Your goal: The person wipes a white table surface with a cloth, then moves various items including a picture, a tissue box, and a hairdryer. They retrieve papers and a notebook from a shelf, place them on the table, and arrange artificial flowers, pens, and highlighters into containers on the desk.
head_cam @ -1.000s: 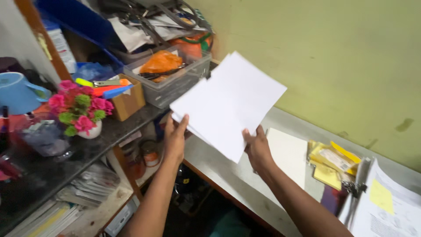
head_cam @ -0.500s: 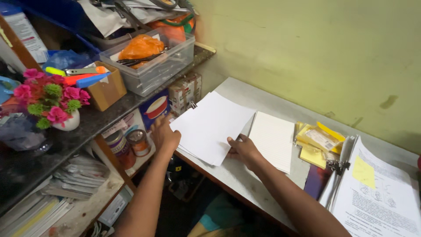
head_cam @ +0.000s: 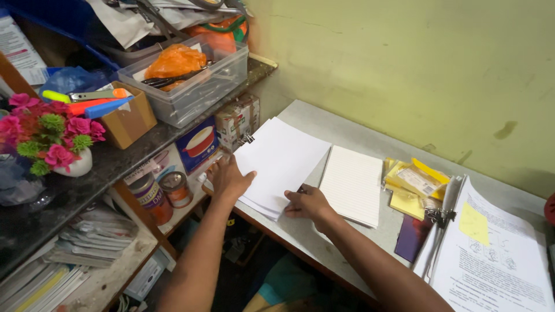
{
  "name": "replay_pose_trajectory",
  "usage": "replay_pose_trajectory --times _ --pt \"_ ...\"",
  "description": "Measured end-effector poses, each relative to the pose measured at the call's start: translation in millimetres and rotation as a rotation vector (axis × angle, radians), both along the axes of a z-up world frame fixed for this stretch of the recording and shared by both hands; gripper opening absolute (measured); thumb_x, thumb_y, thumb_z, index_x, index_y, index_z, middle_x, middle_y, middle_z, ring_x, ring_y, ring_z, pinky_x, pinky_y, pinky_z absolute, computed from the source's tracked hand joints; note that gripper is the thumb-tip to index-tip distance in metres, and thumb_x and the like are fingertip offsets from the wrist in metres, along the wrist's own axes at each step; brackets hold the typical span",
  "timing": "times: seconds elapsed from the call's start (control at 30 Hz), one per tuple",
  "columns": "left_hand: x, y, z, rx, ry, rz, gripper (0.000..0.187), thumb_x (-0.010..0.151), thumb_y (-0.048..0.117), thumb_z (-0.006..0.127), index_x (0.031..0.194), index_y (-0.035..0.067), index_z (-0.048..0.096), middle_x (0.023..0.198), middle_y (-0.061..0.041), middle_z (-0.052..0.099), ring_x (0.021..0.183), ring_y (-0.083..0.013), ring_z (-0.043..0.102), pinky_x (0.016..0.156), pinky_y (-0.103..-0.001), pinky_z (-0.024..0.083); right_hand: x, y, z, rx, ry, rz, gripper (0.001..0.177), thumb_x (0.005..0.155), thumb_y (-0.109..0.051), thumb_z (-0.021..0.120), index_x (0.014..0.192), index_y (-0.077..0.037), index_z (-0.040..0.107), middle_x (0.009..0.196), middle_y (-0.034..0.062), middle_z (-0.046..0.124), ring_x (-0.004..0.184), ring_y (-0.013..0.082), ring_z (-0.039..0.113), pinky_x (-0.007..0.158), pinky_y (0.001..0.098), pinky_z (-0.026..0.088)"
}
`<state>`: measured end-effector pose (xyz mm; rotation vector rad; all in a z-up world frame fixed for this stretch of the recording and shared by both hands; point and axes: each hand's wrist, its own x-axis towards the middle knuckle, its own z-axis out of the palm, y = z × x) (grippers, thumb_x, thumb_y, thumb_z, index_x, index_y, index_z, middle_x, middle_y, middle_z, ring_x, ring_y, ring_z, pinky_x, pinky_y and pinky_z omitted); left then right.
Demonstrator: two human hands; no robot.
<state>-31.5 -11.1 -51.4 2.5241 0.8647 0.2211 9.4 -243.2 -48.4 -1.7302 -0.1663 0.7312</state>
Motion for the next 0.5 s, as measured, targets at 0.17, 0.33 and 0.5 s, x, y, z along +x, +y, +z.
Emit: replay_pose_trajectory --times 0.17,0.33,0.5 --pt "-3.0 21.2 -29.2 0.087 -0.176 -0.056 0.087 0.081 0.048 0.081 0.149 0.007 0.046 0.154 -0.018 0.042 0.146 -0.0376 0.031 0.121 -0.056 0.019 -14.8 6.7 9.0 -0.181 -0.128 -0.192 0.086 0.092 -0.022 0.071 0.159 -0.003 0.021 0.103 0.0227 0.064 0.080 0.0277 0.060 0.070 0.0401 0.056" --pt "-45.2 29.1 -14.7 0.206 -0.397 0.040 0.068 0.082 0.042 0.076 0.142 0.014 0.060 0.153 -0.014 0.050 0.139 -0.0381 0.045 0.115 -0.052 0.034 -31.1 33.6 18.4 -0.040 -0.529 -0.097 0.073 0.089 -0.024 0.073 0.152 -0.008 0.040 0.123 0.0169 0.053 0.094 0.0231 0.062 0.079 0.0376 0.057" --pt "-120.5 39.1 25.3 0.295 -0.729 0.211 0.063 0.089 0.044 0.076 0.140 0.009 0.061 0.151 -0.021 0.050 0.135 -0.0430 0.046 0.110 -0.054 0.036 -44.5 104.3 31.1 0.030 -0.670 0.107 0.069 0.086 -0.027 0.075 0.147 -0.010 0.046 0.126 0.0153 0.053 0.093 0.0246 0.065 0.083 0.0359 0.057"
